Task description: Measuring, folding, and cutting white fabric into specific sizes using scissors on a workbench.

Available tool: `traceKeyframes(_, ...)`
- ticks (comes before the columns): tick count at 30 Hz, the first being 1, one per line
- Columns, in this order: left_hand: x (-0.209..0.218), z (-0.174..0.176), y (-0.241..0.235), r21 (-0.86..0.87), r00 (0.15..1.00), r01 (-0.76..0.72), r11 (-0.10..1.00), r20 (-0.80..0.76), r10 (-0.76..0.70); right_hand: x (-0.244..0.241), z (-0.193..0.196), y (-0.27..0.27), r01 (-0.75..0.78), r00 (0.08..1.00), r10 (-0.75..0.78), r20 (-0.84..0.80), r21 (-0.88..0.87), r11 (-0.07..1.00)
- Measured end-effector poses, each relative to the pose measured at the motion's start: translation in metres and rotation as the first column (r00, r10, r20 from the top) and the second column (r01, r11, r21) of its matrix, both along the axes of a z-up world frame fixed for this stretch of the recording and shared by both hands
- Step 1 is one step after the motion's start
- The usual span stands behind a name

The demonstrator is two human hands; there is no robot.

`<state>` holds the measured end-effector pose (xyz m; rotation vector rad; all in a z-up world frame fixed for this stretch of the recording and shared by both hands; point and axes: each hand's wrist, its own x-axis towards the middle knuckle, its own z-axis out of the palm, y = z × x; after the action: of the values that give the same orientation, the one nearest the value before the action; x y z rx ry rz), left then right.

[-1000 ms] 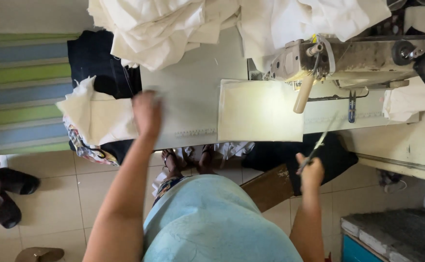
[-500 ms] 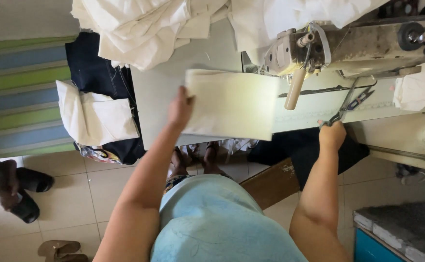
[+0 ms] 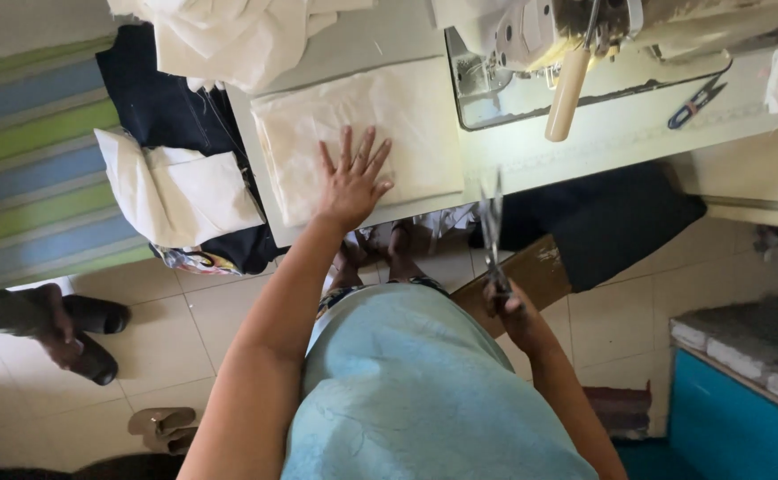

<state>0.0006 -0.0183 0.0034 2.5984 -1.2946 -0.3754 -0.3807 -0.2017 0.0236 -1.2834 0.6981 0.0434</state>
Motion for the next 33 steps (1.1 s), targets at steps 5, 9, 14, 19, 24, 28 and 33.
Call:
traceKeyframes(5, -0.015, -0.05, -0.001, -0.051, 0.93, 0.36, 0.932, 0.1, -0.354, -0.045, -0.065, 0.03, -0.177, 0.964, 0.213, -0.157, 0.215, 0.96)
traceKeyframes(9, -0.019, -0.047, -0.003, -0.217, 0.934, 0.308, 0.926, 0.255, -0.251, -0.012, -0.022, 0.051, -0.298, 0.937, 0.314, -0.151, 0.116, 0.947)
traceKeyframes(14, -0.012, -0.057, -0.008, -0.261, 0.943, 0.256, 0.931, 0.279, -0.181, 0.018, 0.003, 0.056, -0.18, 0.982, 0.163, 0.093, 0.227, 0.957)
traceKeyframes(19, -0.012, -0.006, -0.011, -0.166, 0.982, 0.173, 0.971, 0.108, -0.156, 0.019, -0.062, 0.049, -0.124, 0.977, 0.01, 0.215, 0.523, 0.843)
traceKeyframes(24, -0.011, 0.018, -0.012, 0.137, 0.995, -0.013, 0.991, -0.098, 0.026, 0.05, -0.122, 0.03, -0.282, 0.896, -0.045, 0.443, 0.644, 0.712)
traceKeyframes(28, -0.008, 0.013, -0.008, 0.209, 0.997, 0.032, 0.977, -0.073, -0.017, 0.046, -0.167, 0.027, -0.311, 0.839, -0.201, 0.505, 0.75, 0.584)
traceKeyframes(33, -0.001, 0.006, -0.007, 0.234, 0.996, 0.052, 0.971, -0.085, -0.032, 0.029, -0.152, 0.044, -0.117, 0.895, -0.2, 0.398, 0.642, 0.758)
